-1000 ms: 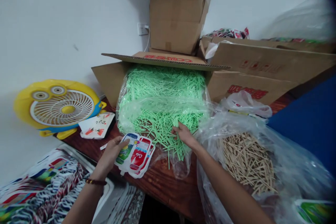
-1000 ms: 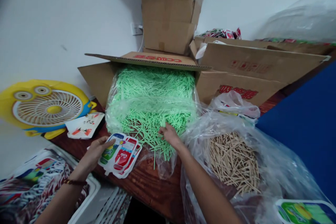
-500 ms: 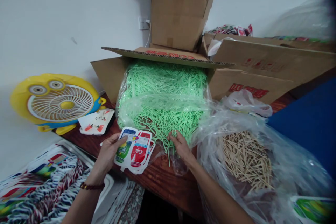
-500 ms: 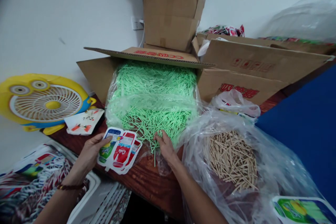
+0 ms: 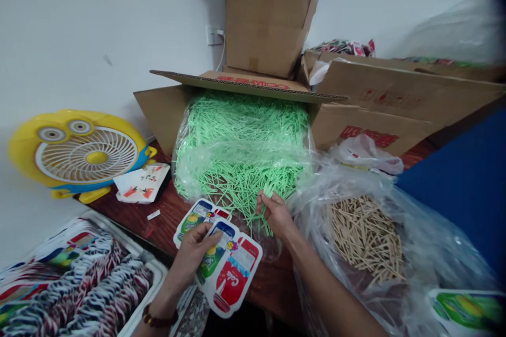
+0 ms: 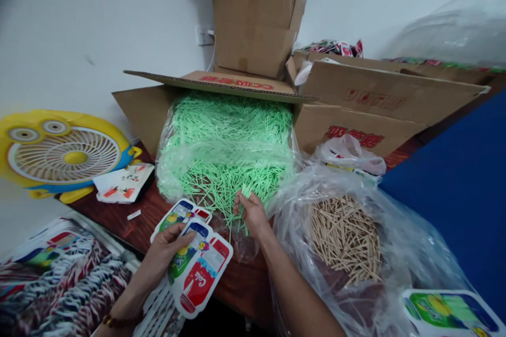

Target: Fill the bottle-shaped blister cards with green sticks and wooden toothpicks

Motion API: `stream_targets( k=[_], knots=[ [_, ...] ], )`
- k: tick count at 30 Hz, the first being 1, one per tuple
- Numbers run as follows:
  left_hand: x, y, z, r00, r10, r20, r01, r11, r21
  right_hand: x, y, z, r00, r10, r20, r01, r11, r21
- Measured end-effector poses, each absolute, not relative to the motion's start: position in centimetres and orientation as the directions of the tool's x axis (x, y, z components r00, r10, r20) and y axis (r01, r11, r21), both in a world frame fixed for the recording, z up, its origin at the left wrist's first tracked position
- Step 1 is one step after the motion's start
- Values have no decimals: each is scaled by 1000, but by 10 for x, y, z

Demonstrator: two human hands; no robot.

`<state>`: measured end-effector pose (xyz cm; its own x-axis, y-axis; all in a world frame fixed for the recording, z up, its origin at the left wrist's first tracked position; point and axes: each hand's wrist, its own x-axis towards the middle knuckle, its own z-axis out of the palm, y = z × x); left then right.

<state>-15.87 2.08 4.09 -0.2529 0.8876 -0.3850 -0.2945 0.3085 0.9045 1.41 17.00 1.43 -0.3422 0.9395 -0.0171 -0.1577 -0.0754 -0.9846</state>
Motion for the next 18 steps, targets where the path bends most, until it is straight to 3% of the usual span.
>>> stream_targets(
  k=[3, 7, 12, 18],
  knots=[
    [-148, 15, 38, -239, 884, -403, -302, 326, 896, 16, 166, 14, -369, 930, -2, -96, -40, -995],
    [-149, 4, 33, -229, 875, -427, -337, 340, 878, 25, 161, 2, -437, 900, -5, 176, 80, -981],
    [-158, -9, 23, -242, 858, -454, -361, 355, 863, 39, 157, -3, -586, 810, 23, 470, 362, -805],
    [-152, -10, 24, -231, 863, -448, -366, 350, 863, 31, 151, 0, -699, 715, -13, 565, 542, -622]
  ],
)
